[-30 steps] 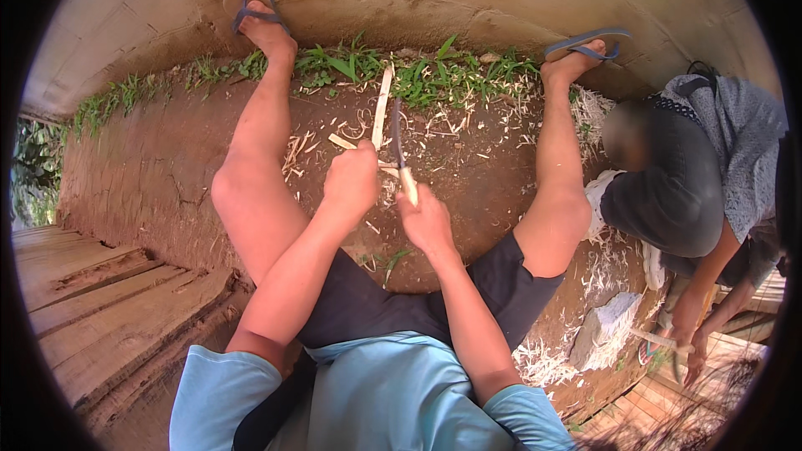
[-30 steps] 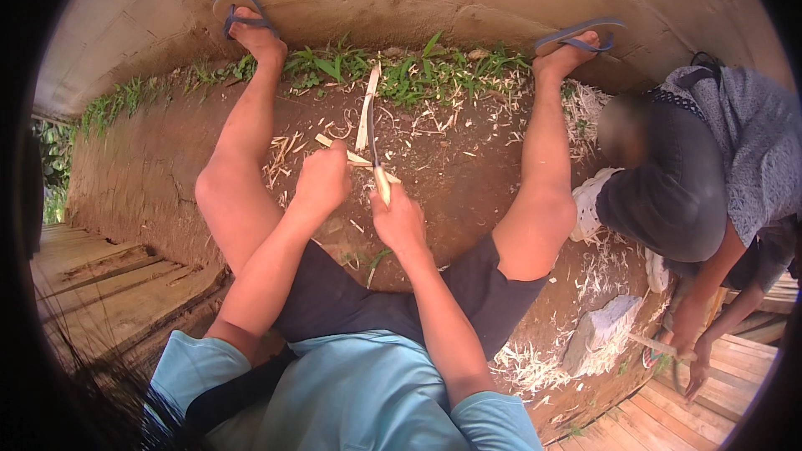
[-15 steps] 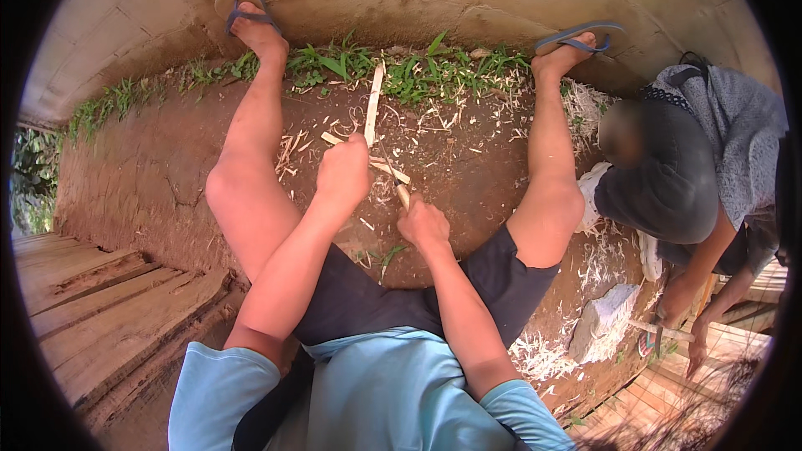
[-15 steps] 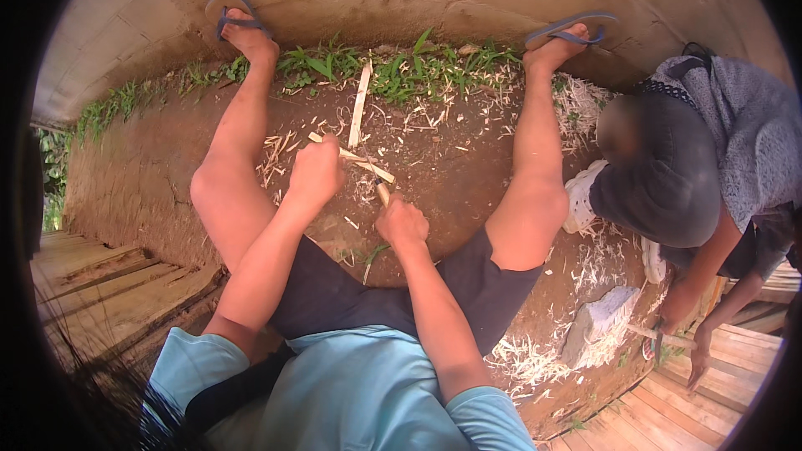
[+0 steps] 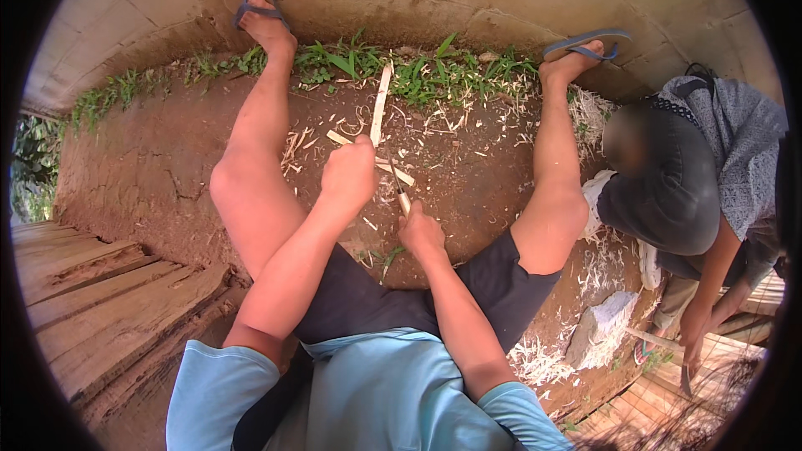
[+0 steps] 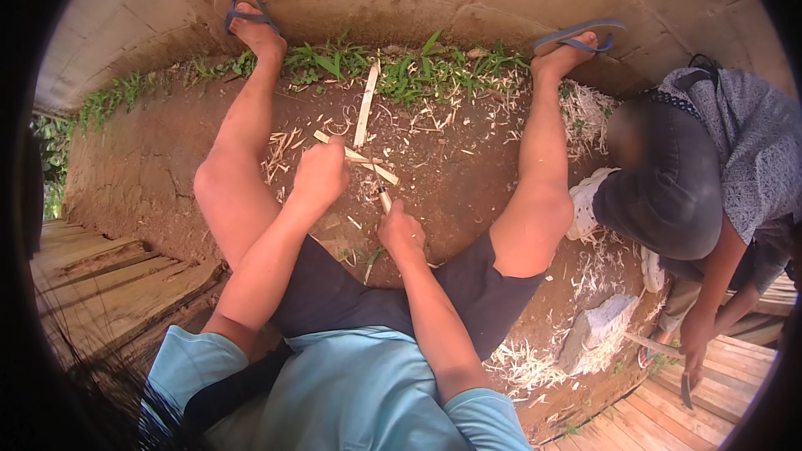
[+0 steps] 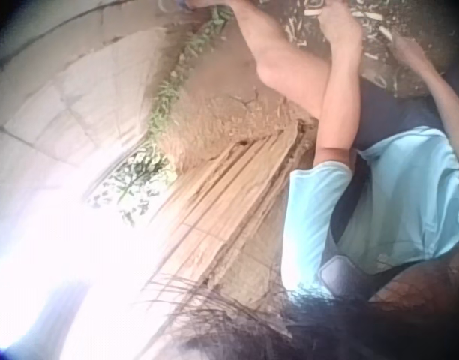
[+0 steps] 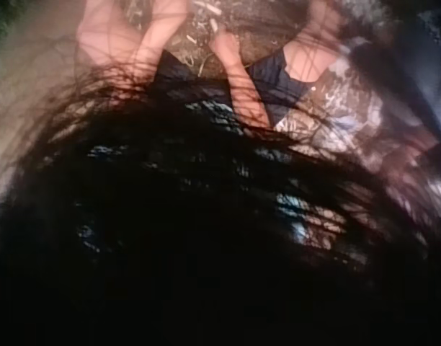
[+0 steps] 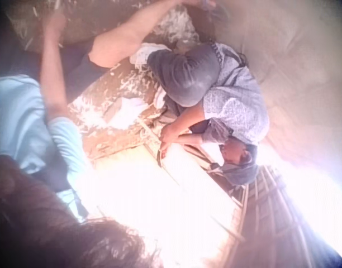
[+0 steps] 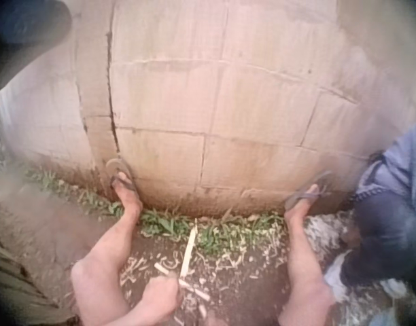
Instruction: The person sits on the ground and uses a curved knife to shave thin strips from a small wooden stick. They repeatedly scrape the stick to produce wood shavings that accumulate on the dirt floor. Another person is visible nearby also working with wood.
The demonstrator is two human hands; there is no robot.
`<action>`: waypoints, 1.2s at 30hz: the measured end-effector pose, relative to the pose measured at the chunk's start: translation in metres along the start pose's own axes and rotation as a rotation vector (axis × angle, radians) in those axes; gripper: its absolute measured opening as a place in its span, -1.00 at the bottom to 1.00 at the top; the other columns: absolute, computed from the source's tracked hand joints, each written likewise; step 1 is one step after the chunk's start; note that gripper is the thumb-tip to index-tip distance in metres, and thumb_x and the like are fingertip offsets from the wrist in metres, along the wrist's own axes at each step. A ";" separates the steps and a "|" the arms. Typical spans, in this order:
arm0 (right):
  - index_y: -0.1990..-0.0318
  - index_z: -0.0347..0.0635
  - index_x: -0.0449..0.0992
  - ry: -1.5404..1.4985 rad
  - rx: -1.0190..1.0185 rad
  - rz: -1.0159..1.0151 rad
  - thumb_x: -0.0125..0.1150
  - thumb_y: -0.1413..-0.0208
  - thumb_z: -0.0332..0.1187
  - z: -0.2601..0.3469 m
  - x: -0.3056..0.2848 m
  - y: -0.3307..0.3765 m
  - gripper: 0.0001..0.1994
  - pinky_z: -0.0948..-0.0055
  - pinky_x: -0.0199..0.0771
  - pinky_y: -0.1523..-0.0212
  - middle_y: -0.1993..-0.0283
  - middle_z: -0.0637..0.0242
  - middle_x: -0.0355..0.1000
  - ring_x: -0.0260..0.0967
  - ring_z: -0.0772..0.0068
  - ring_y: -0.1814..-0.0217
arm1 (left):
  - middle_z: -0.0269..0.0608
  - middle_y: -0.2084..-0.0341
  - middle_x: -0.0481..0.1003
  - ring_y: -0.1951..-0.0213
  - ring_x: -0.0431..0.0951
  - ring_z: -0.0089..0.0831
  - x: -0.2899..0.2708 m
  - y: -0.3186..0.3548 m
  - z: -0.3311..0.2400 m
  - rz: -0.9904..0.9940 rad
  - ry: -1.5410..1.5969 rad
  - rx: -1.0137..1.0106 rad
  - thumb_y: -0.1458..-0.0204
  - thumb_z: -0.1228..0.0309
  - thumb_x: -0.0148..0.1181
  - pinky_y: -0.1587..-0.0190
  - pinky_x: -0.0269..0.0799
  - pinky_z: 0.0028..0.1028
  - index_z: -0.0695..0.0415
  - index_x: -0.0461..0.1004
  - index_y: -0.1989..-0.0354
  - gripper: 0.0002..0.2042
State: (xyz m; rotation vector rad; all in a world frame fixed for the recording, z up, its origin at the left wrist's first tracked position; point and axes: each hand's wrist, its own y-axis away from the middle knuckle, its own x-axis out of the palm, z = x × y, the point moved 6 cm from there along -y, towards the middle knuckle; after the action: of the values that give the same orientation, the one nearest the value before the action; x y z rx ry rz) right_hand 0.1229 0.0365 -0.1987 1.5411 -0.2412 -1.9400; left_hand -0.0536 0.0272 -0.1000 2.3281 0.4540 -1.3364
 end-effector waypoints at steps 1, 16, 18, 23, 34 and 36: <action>0.13 -0.27 0.35 -0.019 0.009 0.007 0.09 -0.16 -0.21 -0.004 0.004 -0.004 -0.71 0.03 0.46 0.15 0.29 -0.11 0.50 0.50 -0.13 0.21 | 0.27 0.42 0.53 0.28 0.58 0.16 0.001 -0.001 0.001 -0.008 -0.006 -0.001 0.13 0.65 0.12 0.21 0.52 -0.06 0.38 0.37 0.29 -0.81; 0.18 -0.25 0.31 -0.658 -0.582 -0.717 0.09 -0.22 -0.30 0.033 -0.090 0.023 -0.79 0.27 0.39 0.45 0.50 0.11 0.43 0.43 0.29 0.51 | 0.27 0.49 0.52 0.34 0.58 0.18 0.005 0.000 0.002 -0.037 0.019 0.030 0.16 0.65 0.13 0.26 0.53 -0.06 0.41 0.36 0.32 -0.81; 0.13 -0.23 0.31 -0.305 -0.256 -0.338 0.07 -0.20 -0.23 0.019 -0.048 -0.004 -0.74 0.12 0.41 0.28 0.36 -0.01 0.47 0.45 0.04 0.31 | 0.27 0.48 0.52 0.34 0.58 0.18 0.006 0.001 0.003 -0.025 0.017 0.043 0.16 0.65 0.13 0.25 0.53 -0.06 0.41 0.37 0.32 -0.81; 0.05 -0.21 0.35 0.030 0.032 0.069 0.09 -0.15 -0.15 0.006 -0.019 -0.016 -0.65 -0.02 0.44 0.06 0.19 -0.15 0.51 0.48 -0.14 0.09 | 0.28 0.46 0.53 0.33 0.58 0.18 0.004 -0.001 0.005 -0.023 0.016 0.020 0.16 0.65 0.12 0.24 0.53 -0.07 0.41 0.37 0.31 -0.81; 0.13 -0.35 0.31 -0.250 -0.226 -0.176 0.09 -0.20 -0.13 0.043 -0.073 0.014 -0.62 0.24 0.40 0.44 0.53 0.08 0.42 0.45 0.19 0.50 | 0.27 0.45 0.53 0.31 0.59 0.15 0.004 -0.001 0.002 0.000 0.020 0.032 0.15 0.64 0.13 0.24 0.54 -0.08 0.40 0.38 0.30 -0.80; 0.12 -0.31 0.33 -0.616 -0.478 -0.416 0.04 -0.21 -0.12 0.067 -0.111 0.051 -0.64 0.06 0.40 0.40 0.48 -0.02 0.46 0.46 -0.10 0.42 | 0.29 0.45 0.51 0.30 0.57 0.18 0.009 0.000 0.010 -0.010 0.029 0.001 0.11 0.58 0.13 0.22 0.50 -0.03 0.38 0.38 0.31 -0.83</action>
State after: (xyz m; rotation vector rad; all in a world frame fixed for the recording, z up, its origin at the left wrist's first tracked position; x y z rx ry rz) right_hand 0.0919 0.0455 -0.0632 0.6931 0.3005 -2.5278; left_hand -0.0560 0.0230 -0.1125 2.3518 0.4745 -1.3095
